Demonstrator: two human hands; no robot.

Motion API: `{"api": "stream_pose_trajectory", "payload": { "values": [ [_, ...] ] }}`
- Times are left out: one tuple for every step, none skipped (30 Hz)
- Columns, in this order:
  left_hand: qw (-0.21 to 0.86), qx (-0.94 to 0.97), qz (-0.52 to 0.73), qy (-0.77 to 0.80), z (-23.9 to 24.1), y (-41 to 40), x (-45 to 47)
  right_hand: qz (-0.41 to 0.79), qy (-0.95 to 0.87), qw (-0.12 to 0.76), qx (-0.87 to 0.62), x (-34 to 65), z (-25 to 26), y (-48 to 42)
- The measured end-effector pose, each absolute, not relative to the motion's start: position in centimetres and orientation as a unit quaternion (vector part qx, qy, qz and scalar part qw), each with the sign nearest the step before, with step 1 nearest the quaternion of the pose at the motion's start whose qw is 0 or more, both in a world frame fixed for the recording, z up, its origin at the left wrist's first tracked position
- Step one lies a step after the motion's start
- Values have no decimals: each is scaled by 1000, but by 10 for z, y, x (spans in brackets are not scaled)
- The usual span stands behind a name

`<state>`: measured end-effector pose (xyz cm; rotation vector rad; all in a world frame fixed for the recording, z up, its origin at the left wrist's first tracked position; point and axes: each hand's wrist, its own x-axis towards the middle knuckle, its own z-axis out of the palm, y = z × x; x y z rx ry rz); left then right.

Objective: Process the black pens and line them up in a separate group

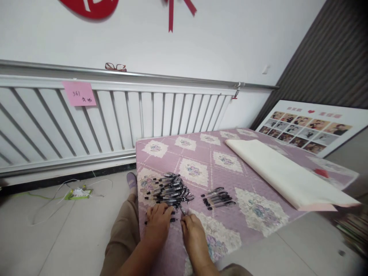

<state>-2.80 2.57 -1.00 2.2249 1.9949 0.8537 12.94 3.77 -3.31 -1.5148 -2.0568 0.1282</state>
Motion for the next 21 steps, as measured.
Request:
{"api": "stream_pose_trajectory", "payload": {
  "values": [
    [15, 716, 281, 639, -11, 24, -28, 53, -769, 291, -566, 130, -33, 37],
    [14, 718, 286, 635, -12, 22, -28, 60, -767, 297, -565, 130, -32, 36],
    [14, 721, 287, 631, -13, 19, -28, 67, -766, 302, -564, 130, -31, 35],
    [14, 724, 285, 628, -15, 17, -28, 76, -764, 309, -561, 130, -29, 35],
    [16, 726, 279, 628, -18, 15, -28, 86, -762, 317, -558, 131, -27, 34],
    [17, 729, 270, 629, -20, 14, -28, 97, -757, 328, -556, 131, -26, 33],
    [17, 731, 258, 631, -21, 12, -28, 106, -751, 341, -555, 132, -24, 32],
    [17, 733, 245, 635, -22, 12, -29, 116, -744, 356, -553, 133, -22, 32],
    [17, 734, 231, 639, -23, 11, -29, 126, -734, 375, -552, 134, -21, 31],
    [17, 735, 217, 642, -23, 11, -29, 135, -723, 392, -552, 135, -20, 30],
    [18, 736, 206, 645, -22, 11, -28, 143, -712, 406, -555, 136, -20, 29],
    [21, 737, 198, 646, -21, 11, -28, 150, -702, 416, -558, 137, -19, 29],
    [24, 739, 192, 646, -20, 11, -28, 156, -693, 424, -562, 138, -19, 28],
    [29, 742, 187, 644, -19, 11, -28, 160, -683, 430, -568, 139, -19, 28],
    [34, 745, 185, 640, -19, 11, -28, 164, -676, 434, -572, 139, -19, 28],
    [38, 748, 186, 636, -19, 11, -29, 167, -673, 437, -573, 139, -19, 28],
    [40, 750, 189, 633, -19, 10, -29, 169, -672, 440, -571, 139, -18, 28],
    [39, 750, 195, 631, -20, 10, -29, 172, -672, 444, -567, 139, -18, 28],
    [34, 748, 206, 630, -21, 10, -29, 177, -672, 447, -563, 139, -18, 29],
    [26, 746, 219, 629, -23, 10, -29, 186, -669, 451, -562, 139, -18, 30],
    [15, 743, 234, 627, -26, 10, -28, 198, -659, 456, -564, 140, -17, 30]
  ]
}}
